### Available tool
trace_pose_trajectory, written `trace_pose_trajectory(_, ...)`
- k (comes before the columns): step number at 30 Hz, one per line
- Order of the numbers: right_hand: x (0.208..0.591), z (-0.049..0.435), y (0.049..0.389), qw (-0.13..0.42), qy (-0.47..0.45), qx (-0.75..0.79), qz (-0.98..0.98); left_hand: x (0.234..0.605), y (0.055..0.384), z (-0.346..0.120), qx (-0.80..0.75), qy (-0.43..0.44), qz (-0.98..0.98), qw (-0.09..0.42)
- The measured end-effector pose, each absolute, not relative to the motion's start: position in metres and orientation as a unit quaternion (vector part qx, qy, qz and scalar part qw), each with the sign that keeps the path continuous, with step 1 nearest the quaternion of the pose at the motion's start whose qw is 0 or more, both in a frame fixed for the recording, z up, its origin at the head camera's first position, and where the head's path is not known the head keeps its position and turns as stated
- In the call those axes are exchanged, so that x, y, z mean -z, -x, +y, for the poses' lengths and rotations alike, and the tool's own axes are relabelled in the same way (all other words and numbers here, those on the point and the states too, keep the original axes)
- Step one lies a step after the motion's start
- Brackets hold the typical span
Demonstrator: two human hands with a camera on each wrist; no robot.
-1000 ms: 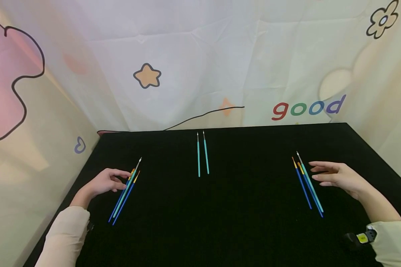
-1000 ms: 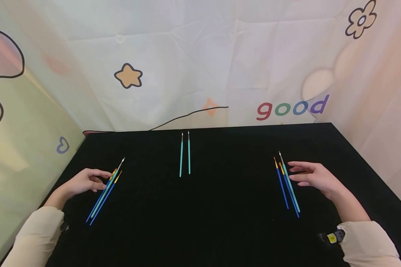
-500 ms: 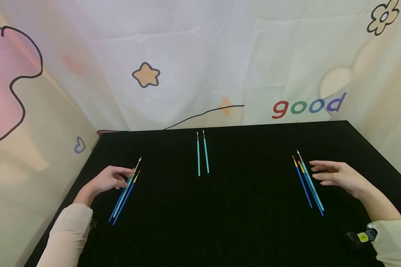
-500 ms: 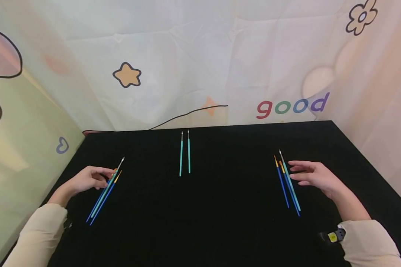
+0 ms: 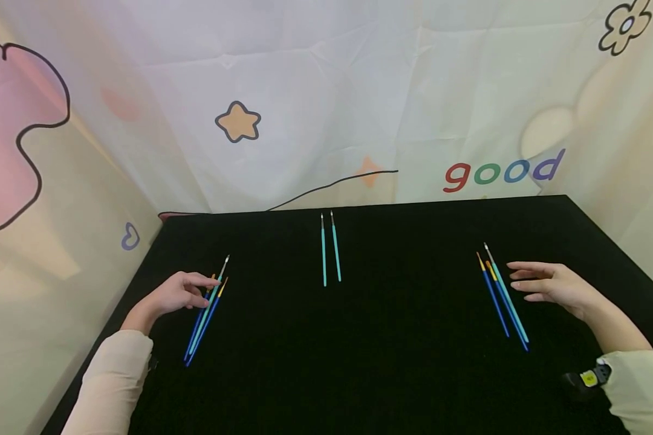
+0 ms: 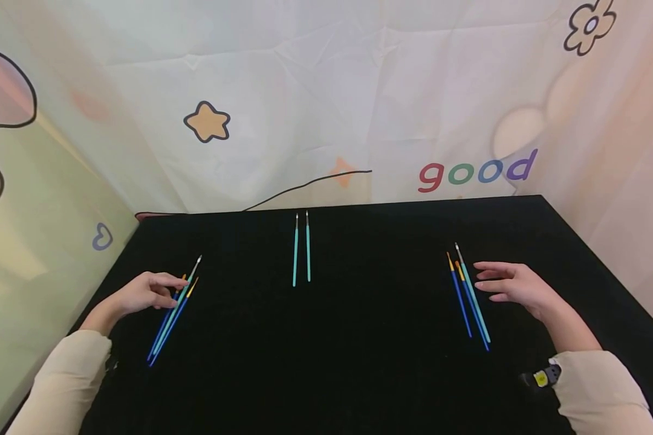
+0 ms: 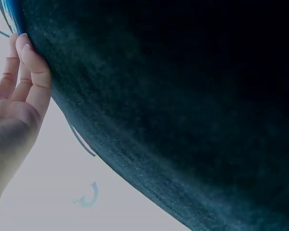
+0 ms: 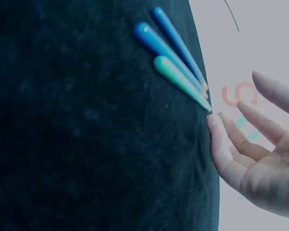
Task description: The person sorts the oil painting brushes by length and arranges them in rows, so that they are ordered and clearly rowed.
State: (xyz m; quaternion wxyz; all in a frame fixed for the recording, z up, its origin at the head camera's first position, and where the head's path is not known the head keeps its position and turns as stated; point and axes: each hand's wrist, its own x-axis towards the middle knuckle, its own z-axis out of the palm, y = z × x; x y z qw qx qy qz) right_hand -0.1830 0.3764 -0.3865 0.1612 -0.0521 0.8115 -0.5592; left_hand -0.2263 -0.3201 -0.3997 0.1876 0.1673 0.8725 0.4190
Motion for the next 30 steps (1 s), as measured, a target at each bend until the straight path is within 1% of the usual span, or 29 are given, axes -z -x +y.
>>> trace_pose_trajectory(10, 0.394, 0.378, 0.188, 0.172, 0.041, 0.544, 0.82, 0.4, 0.227, -0.315, -0.386, -0.159, 0.891, 0.179)
trace_pose_trajectory(20, 0.396, 0.372, 0.193, 0.169, 0.073, 0.489, 0.853, 0.401, 0.227, -0.316, -0.382, -0.143, 0.893, 0.19)
trace_pose_trajectory(27, 0.394, 0.369, 0.196, 0.196, 0.077, 0.5, 0.84, 0.401, 0.227, -0.316, -0.378, -0.141, 0.896, 0.187)
trace_pose_trajectory(30, 0.394, 0.369, 0.197, 0.198, 0.07, 0.491, 0.845, 0.402, 0.227, -0.315, -0.375, -0.139, 0.898, 0.184)
